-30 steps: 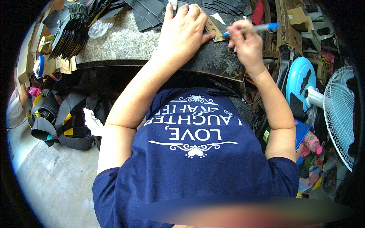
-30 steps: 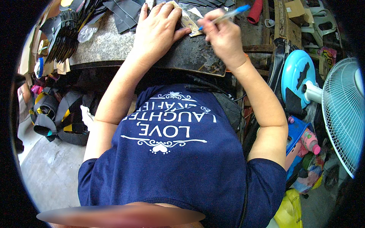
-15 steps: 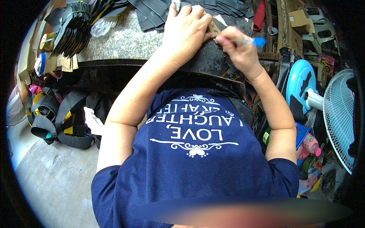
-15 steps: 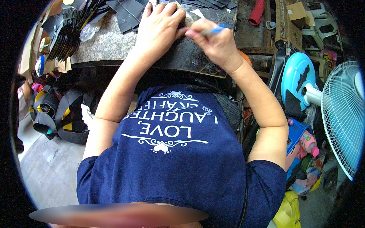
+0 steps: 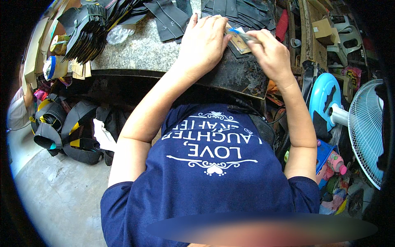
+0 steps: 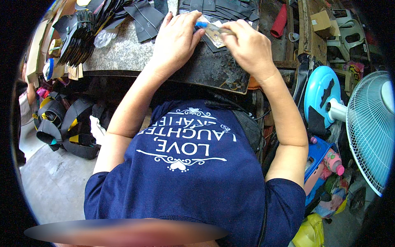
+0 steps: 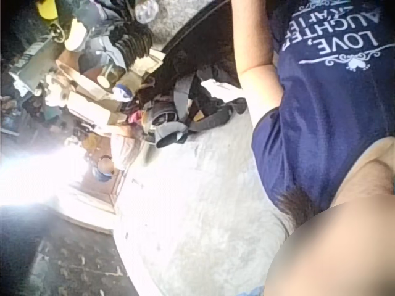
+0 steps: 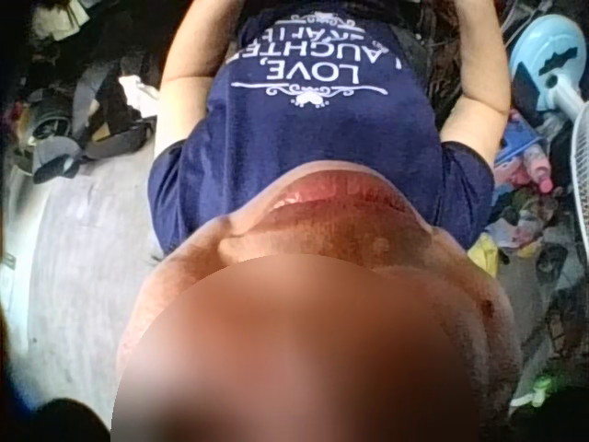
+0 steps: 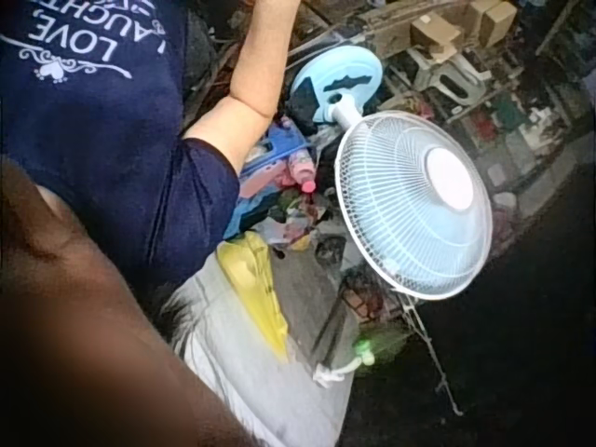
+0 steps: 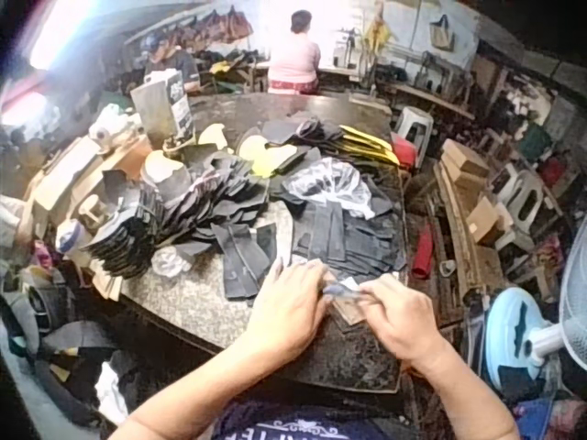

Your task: The person repeatedly places a small rectangular template on black material pieces, aligns it, and marks the material with a pen. The person then removes the template and repeats the process on additional pieces.

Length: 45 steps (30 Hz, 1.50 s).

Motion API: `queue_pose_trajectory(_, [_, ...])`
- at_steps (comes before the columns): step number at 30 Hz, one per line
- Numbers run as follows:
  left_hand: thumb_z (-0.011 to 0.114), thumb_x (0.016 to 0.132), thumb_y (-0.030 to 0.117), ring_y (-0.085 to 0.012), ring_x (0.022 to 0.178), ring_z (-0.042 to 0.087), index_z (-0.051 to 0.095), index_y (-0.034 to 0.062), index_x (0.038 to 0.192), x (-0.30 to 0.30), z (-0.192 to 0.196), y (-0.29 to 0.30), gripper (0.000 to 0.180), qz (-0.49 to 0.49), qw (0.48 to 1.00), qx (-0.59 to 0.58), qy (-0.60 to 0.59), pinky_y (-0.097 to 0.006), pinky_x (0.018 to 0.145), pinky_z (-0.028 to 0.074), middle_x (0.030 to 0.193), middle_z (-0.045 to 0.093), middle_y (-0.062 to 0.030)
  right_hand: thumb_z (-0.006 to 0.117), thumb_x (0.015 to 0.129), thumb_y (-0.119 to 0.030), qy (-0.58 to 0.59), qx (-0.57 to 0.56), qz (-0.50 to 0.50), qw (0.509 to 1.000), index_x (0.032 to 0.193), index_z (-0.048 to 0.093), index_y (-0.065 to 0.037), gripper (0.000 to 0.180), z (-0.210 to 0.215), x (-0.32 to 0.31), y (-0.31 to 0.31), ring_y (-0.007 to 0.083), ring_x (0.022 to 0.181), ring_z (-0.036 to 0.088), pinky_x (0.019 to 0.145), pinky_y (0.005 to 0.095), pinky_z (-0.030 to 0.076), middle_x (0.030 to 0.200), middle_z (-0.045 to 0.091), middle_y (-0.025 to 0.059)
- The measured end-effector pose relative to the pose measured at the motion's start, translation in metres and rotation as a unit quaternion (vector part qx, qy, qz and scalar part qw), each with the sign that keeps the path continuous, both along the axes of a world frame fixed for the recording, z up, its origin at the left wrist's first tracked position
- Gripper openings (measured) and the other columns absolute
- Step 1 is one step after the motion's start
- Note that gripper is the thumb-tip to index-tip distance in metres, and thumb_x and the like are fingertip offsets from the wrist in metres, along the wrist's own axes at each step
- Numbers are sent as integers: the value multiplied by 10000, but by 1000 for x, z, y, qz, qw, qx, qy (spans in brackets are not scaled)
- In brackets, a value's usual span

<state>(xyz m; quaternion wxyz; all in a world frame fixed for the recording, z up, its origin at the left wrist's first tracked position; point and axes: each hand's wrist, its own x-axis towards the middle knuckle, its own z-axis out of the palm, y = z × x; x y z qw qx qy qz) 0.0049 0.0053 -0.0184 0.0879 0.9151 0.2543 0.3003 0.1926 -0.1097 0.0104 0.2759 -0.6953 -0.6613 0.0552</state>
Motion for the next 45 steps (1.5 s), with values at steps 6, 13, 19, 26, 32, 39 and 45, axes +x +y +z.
queue_pose_trajectory(6, [722,856,196,-307,1175,573,577,63,1289,0,7,-1,475,-3,997,29,-66,-502,1057,419,1210,637,-114,794,819,-306,-44,-66,-109,991,1122,681,-118,374,-3,-2,2,203,822,688,740,338,547,1018,698,30])
queue_pose_trajectory(13, [765,798,228,-254,1075,589,678,119,1018,0,17,-11,261,-162,983,22,87,-426,978,465,1029,639,-48,790,832,-343,108,-55,-119,985,1037,638,-96,355,-25,31,6,196,742,676,718,356,539,882,701,62])
queue_pose_trajectory(19, [657,829,199,-253,917,668,669,119,874,13,26,-16,93,-143,978,93,117,-437,960,487,872,655,-62,739,904,-150,266,-29,-46,962,1069,618,-38,233,-27,40,5,79,785,620,725,261,502,861,697,11])
queue_pose_trajectory(26, [736,842,77,-255,846,711,699,63,1011,-21,81,26,173,-73,985,-73,-135,-345,767,563,935,714,-90,663,948,-60,321,-131,-19,938,1282,594,33,353,-13,39,-5,85,1018,601,912,244,477,1111,665,33])
queue_pose_trajectory(32, [736,814,34,-272,847,684,686,68,1004,-62,108,63,199,-49,972,143,-179,-361,775,558,958,699,-85,658,947,-57,342,-131,-54,929,1237,641,-8,295,-12,35,-3,54,900,606,822,230,491,985,680,11])
queue_pose_trajectory(39, [789,770,272,-286,931,599,624,78,867,-72,68,45,273,-49,996,46,62,-394,805,517,886,601,-77,611,1010,-153,328,-137,-74,932,1173,656,4,231,-15,39,-4,45,827,555,749,213,458,955,642,-28])
queue_pose_trajectory(45, [685,808,138,-272,993,610,686,78,911,-12,49,38,119,-64,980,104,159,-386,850,500,958,670,-71,608,971,-61,338,-45,-49,939,1054,646,-12,104,-27,42,-3,35,835,570,757,233,478,888,653,-18])
